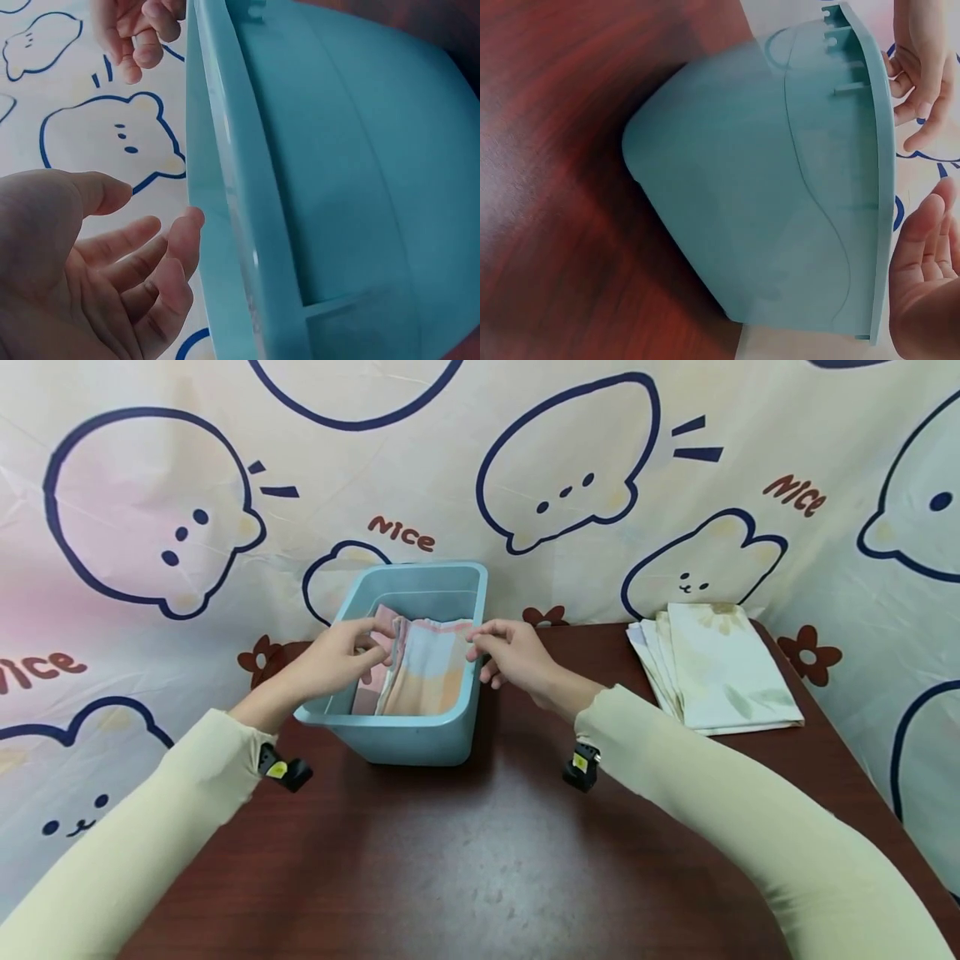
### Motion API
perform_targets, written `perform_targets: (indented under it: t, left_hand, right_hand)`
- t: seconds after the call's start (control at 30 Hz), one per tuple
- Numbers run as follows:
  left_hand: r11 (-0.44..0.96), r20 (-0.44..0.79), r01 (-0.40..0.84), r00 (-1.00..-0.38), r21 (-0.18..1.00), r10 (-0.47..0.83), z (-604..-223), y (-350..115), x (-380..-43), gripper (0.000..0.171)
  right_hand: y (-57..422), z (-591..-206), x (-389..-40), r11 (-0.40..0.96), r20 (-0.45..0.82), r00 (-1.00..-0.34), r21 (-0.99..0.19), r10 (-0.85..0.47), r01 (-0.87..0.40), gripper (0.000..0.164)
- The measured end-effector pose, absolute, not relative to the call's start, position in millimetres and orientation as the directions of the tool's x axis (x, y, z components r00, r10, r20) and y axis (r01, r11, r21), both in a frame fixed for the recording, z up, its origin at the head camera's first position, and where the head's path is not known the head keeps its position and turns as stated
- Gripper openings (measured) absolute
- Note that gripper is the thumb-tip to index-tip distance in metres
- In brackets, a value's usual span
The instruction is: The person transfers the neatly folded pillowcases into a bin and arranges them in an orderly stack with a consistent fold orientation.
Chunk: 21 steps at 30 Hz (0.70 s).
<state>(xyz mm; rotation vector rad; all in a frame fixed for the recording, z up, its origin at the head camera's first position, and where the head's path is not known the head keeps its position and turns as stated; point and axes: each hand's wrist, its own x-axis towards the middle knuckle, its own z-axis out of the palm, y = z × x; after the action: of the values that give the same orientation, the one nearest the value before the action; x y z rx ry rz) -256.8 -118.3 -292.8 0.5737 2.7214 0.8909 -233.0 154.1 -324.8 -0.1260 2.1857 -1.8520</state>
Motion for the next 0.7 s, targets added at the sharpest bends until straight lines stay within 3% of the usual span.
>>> perform_targets:
  t: [0.7]
  left_hand:
    - [0.700,-0.041,0.342,-0.883,0.627,0.468,-295,-118,-228,0.033]
  right_hand:
    - [187,-343,-201,0.232,-0.065,-0.974,-0.973,-0.218,0.013,0.021]
